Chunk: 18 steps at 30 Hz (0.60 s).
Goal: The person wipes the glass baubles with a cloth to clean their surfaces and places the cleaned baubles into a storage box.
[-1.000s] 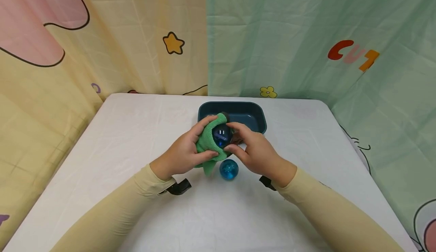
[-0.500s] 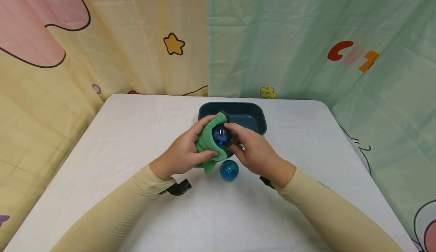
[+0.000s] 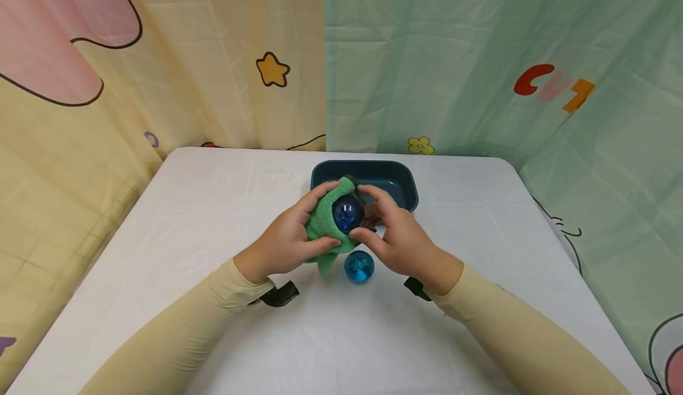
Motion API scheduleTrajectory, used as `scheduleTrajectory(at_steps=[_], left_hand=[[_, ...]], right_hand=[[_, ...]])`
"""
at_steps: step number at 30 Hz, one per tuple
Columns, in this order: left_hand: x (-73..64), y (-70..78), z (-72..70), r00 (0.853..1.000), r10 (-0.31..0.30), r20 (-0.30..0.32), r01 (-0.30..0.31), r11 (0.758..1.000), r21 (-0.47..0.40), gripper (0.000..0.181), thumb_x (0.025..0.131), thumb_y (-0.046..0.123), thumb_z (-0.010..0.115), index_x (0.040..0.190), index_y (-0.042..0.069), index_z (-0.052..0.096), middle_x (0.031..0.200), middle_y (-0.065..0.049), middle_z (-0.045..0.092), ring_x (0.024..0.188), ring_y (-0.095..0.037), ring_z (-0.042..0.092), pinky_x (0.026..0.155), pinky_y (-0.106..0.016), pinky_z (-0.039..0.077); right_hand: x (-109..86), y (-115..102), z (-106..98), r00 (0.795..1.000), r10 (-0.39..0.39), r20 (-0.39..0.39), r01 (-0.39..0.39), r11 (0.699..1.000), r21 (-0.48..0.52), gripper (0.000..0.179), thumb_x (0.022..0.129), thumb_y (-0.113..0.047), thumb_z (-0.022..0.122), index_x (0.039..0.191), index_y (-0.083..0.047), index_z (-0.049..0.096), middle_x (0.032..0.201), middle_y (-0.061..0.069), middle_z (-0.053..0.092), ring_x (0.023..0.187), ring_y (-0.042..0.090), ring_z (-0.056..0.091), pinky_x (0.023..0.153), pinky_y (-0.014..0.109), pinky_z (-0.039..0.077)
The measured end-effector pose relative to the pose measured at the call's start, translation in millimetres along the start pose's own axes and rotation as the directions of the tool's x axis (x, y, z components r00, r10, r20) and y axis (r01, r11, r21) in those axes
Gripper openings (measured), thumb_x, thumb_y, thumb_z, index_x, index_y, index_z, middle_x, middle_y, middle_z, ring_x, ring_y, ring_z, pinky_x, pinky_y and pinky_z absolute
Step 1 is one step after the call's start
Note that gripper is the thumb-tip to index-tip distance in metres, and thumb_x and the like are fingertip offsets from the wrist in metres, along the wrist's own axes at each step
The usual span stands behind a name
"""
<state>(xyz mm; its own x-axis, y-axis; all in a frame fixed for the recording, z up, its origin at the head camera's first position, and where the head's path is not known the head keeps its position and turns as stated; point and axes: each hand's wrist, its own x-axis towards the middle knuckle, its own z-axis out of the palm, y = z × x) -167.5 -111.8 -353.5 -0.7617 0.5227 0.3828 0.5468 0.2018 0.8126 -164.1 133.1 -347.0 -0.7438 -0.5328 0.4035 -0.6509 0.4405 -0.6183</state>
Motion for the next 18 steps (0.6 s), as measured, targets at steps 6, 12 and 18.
scheduleTrajectory(at_steps=[6, 12, 18], left_hand=[[1.2, 0.1, -1.5, 1.0, 0.013, -0.003, -0.013, 1.0, -0.01, 0.085, 0.091, 0.001, 0.08, 0.162, 0.012, 0.035, 0.152, -0.01, 0.054, 0.122, -0.023, 0.061, 0.1, -0.027, 0.054], [0.8, 0.9, -1.4, 1.0, 0.005, 0.004, -0.005, 1.0, -0.009, 0.084, 0.092, 0.001, 0.079, 0.162, 0.013, 0.035, 0.155, -0.011, 0.052, 0.126, -0.025, 0.06, 0.101, -0.028, 0.054], [-1.1, -2.1, 1.2, 1.0, -0.016, 0.001, 0.016, 1.0, 0.018, 0.083, 0.091, 0.003, 0.08, 0.161, 0.013, 0.036, 0.155, -0.012, 0.052, 0.128, -0.027, 0.059, 0.102, -0.03, 0.054]], right_hand=[[0.8, 0.2, -3.3, 0.998, -0.053, 0.034, 0.056, 0.994, -0.092, 0.064, 0.097, -0.003, 0.074, 0.152, -0.003, 0.042, 0.123, 0.015, 0.071, 0.103, 0.024, 0.072, 0.092, 0.042, 0.062], [1.9, -0.8, -3.2, 0.999, -0.023, 0.039, 0.026, 0.996, -0.088, 0.061, 0.098, -0.008, 0.075, 0.15, 0.0, 0.044, 0.11, 0.01, 0.074, 0.092, 0.018, 0.072, 0.079, 0.032, 0.063], [1.6, -1.3, 0.1, 0.996, 0.074, 0.042, -0.074, 0.997, -0.009, 0.053, 0.102, -0.016, 0.071, 0.145, 0.005, 0.047, 0.088, 0.002, 0.072, 0.076, 0.01, 0.063, 0.066, 0.025, 0.054]])
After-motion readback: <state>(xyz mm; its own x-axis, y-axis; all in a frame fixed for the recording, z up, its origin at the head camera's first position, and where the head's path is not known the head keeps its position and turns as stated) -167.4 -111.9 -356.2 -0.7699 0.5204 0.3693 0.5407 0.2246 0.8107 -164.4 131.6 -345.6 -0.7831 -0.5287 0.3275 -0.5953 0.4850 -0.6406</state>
